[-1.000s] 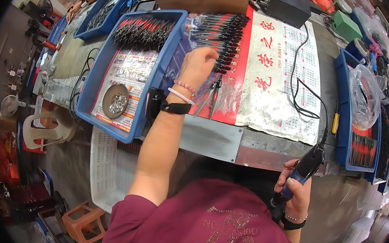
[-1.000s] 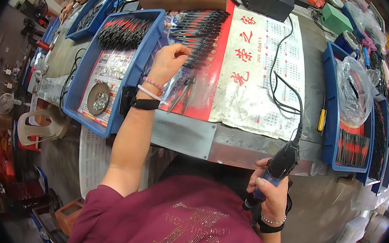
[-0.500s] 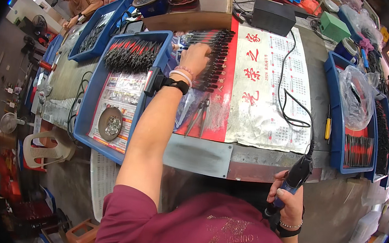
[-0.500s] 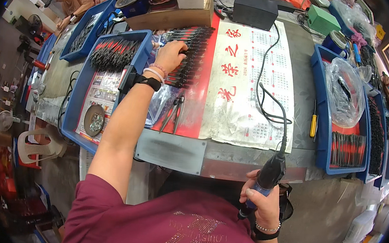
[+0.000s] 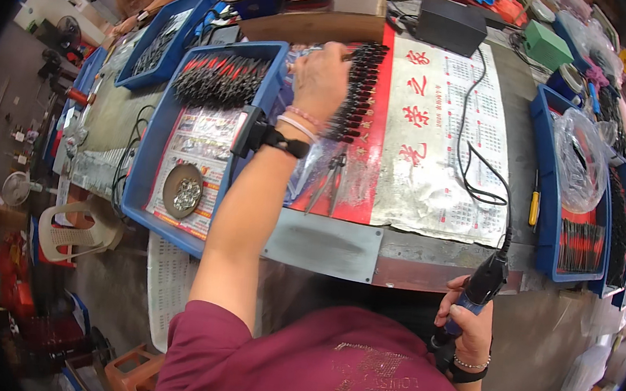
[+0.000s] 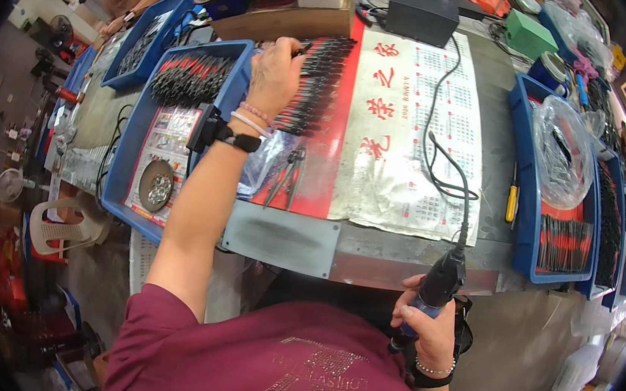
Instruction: The person assembles several small metal compasses at a workbench. They use a rotary tool to grind or polish the tips of the compass legs, then place each finished unit on the table. The person also uses a screwdriver to tighten a screw on one of the compasses.
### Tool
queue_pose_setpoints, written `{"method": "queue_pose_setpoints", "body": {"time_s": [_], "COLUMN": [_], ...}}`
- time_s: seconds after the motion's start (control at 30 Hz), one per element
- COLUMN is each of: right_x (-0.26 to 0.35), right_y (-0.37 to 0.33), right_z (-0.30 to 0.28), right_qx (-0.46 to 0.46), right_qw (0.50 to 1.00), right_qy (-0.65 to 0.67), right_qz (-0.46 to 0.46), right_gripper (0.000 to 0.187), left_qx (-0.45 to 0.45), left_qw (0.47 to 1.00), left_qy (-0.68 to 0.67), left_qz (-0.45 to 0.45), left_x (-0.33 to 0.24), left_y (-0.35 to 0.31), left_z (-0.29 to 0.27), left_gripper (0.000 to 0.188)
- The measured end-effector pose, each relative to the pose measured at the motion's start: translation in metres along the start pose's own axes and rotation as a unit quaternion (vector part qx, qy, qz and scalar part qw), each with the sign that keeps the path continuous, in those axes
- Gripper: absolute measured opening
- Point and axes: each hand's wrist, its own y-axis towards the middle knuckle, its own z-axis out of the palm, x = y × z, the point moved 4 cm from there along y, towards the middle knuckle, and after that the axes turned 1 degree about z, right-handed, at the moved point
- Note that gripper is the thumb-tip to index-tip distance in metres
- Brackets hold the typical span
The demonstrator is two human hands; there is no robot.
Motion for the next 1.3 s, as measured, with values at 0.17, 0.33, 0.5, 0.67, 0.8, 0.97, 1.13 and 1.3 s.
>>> {"method": "queue_pose_setpoints", "body": {"time_s": [0.17,0.33,0.5,0.67,0.8,0.97,1.13,1.3], "right_x": [0.005,0.005,0.003,-0.001,-0.008,-0.017,-0.027,-0.030], "right_y": [0.004,0.002,-0.001,-0.001,-0.003,-0.002,0.004,0.009], "right_z": [0.011,0.014,0.012,0.012,0.008,0.006,0.006,0.012], "right_qx": [0.017,0.018,0.047,0.046,0.017,0.009,0.014,0.023], "right_qw": [1.000,0.999,0.996,0.996,0.994,0.994,0.993,0.990], "right_qy": [0.003,-0.026,-0.051,-0.074,-0.092,-0.099,-0.109,-0.129], "right_qz": [-0.025,0.018,0.051,0.036,0.057,0.054,0.046,0.047], "right_gripper": [0.051,0.042,0.040,0.041,0.042,0.047,0.047,0.046], "left_qx": [0.032,0.281,0.397,0.393,0.381,0.326,0.284,0.245], "left_qw": [0.935,0.719,0.531,0.478,0.431,0.284,0.226,0.181], "left_qy": [-0.348,-0.576,-0.623,-0.628,-0.633,-0.691,-0.715,-0.747], "left_qz": [-0.067,-0.269,-0.415,-0.471,-0.519,-0.579,-0.598,-0.591], "left_x": [-0.084,-0.155,-0.186,-0.189,-0.191,-0.199,-0.198,-0.195], "left_y": [-0.048,-0.159,-0.238,-0.278,-0.296,-0.309,-0.317,-0.317], "left_z": [-0.060,-0.082,-0.077,-0.068,-0.062,-0.053,-0.042,-0.034], "left_gripper": [0.022,0.025,0.025,0.030,0.046,0.040,0.042,0.039]}}
